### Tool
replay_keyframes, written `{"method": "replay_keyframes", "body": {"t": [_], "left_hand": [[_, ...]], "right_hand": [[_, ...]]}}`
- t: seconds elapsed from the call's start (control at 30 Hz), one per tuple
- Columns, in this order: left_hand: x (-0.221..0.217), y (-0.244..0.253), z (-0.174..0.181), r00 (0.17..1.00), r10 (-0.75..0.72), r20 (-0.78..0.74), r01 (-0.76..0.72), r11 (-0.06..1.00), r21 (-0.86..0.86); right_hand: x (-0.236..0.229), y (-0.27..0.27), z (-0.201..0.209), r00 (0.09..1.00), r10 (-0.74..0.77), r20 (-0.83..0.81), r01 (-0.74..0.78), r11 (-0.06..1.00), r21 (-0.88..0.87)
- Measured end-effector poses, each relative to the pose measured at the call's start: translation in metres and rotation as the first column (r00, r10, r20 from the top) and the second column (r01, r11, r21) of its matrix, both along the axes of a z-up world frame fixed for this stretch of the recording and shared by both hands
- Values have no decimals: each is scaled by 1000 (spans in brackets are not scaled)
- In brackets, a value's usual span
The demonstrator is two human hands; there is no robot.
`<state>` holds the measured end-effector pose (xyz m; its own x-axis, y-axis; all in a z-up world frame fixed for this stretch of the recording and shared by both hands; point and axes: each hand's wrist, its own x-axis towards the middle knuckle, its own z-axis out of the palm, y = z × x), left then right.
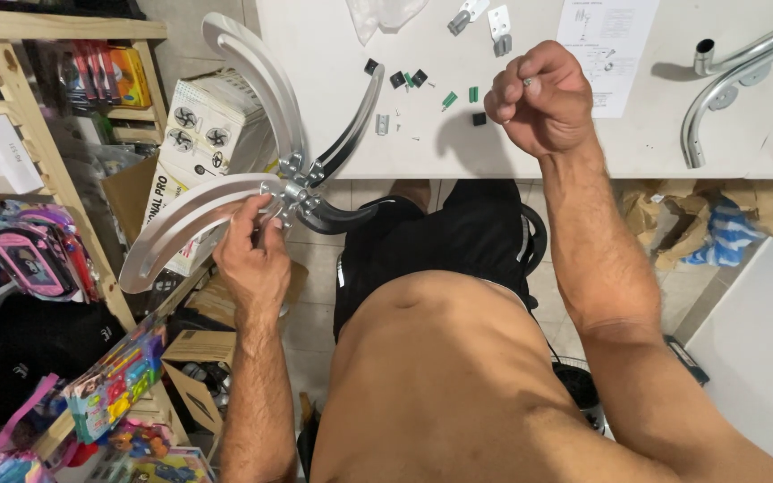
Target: Assembling a fan by attaching blades to the motor and installing the protective cage
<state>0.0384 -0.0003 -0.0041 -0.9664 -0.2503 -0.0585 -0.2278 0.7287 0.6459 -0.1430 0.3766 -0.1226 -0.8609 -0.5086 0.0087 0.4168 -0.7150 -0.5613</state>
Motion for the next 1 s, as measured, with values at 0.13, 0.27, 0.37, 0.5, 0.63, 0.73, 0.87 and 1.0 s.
{"method": "replay_keyframes", "body": {"t": [0.13,0.27,0.37,0.5,0.63,0.73,0.87,1.0], "left_hand": [[3,-2,-4,1000,-12,9,12,1000,6],[-1,1,2,1000,-11,4,11,1000,20],[-2,1,2,999,-30,-28,30,999,11],[0,0,-1,999,-30,-25,30,1000,8],[-3,3,4,1000,7,-1,-7,1000,15],[1,-2,-2,1000,6,-5,-6,1000,3],[2,-4,-6,998,-40,-57,41,999,18],[-1,-1,-1,999,-38,-36,39,999,8]], "right_hand": [[0,-2,0,1000,-11,4,11,999,-33],[1,-2,-1,1000,-5,0,5,998,-55],[0,-4,1,1000,-1,-3,1,998,-67],[0,-4,3,1000,-6,2,6,998,-62],[0,1,4,1000,-8,18,9,999,-37],[0,5,7,999,-22,36,22,1000,-4],[1,12,9,995,-52,86,48,998,46],[1,18,10,990,-62,124,52,996,76]]}}
